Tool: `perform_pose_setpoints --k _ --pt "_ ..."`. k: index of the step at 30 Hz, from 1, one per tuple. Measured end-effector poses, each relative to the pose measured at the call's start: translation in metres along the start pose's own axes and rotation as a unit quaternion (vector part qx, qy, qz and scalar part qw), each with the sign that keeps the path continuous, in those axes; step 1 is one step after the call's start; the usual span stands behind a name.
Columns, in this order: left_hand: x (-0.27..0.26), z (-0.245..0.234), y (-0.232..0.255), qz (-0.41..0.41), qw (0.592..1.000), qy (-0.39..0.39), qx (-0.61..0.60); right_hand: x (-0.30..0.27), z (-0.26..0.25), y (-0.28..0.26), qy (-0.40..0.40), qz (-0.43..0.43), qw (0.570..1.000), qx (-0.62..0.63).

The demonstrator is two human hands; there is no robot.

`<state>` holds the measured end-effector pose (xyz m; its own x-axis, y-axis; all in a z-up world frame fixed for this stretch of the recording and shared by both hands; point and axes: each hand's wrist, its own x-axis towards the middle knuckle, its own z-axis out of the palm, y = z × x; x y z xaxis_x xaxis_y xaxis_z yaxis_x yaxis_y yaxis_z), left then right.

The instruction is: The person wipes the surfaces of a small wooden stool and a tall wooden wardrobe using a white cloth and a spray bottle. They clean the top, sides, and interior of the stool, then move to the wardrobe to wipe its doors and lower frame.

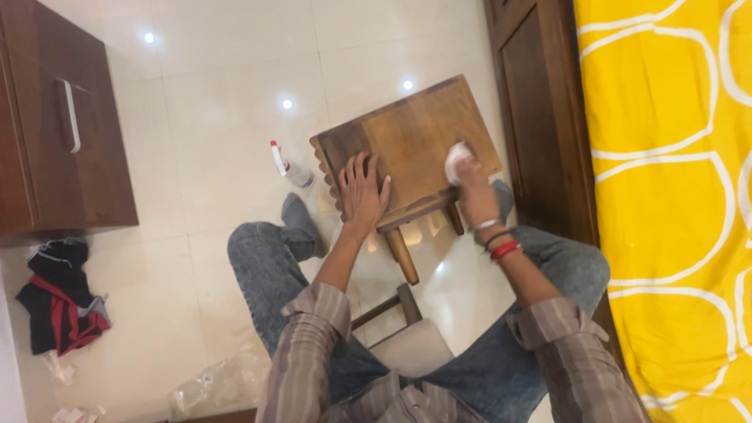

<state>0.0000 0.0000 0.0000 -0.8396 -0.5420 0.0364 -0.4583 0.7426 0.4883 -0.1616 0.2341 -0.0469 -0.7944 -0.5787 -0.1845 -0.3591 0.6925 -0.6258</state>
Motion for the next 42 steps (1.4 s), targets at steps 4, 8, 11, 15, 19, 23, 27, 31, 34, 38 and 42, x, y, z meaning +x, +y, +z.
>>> perform_pose_setpoints --k 4,8,11,15,19,23,27,31,34,38,42 --pt "0.002 -0.006 0.011 0.003 0.999 0.029 0.018 0.004 -0.019 -0.032 0.057 -0.208 0.968 -0.127" --pt "0.004 -0.009 0.012 0.010 0.998 0.050 0.047 0.057 -0.032 -0.039 0.145 -0.153 0.967 -0.143" --pt "0.007 -0.008 0.012 -0.001 0.998 0.039 0.053 0.114 -0.036 -0.037 0.153 -0.139 0.969 -0.132" --pt "0.008 -0.006 0.012 -0.002 0.997 0.047 0.069 0.161 -0.034 -0.042 0.192 -0.152 0.966 -0.079" --pt "0.009 -0.005 0.012 -0.008 0.997 0.059 0.045 0.159 -0.019 -0.072 0.167 -0.205 0.961 -0.077" --pt "0.010 -0.004 0.009 -0.001 0.997 0.081 0.013 0.089 0.009 -0.107 0.037 -0.306 0.951 0.001" --pt "0.005 -0.004 0.006 -0.005 0.996 0.084 -0.005 0.027 -0.002 -0.103 -0.020 -0.358 0.933 -0.013" --pt "0.007 -0.004 0.004 -0.002 0.997 0.078 0.001 0.037 -0.041 -0.065 0.038 -0.140 0.988 -0.056" --pt "0.004 -0.004 0.005 -0.003 0.997 0.082 0.000 0.075 -0.050 -0.049 0.140 -0.154 0.977 -0.046" --pt "0.011 -0.006 0.006 -0.005 0.997 0.082 -0.012 0.122 -0.033 -0.064 0.137 -0.203 0.969 -0.047" --pt "0.000 -0.004 0.005 0.000 0.992 0.117 -0.035 0.109 0.017 -0.099 0.070 -0.268 0.961 -0.009"
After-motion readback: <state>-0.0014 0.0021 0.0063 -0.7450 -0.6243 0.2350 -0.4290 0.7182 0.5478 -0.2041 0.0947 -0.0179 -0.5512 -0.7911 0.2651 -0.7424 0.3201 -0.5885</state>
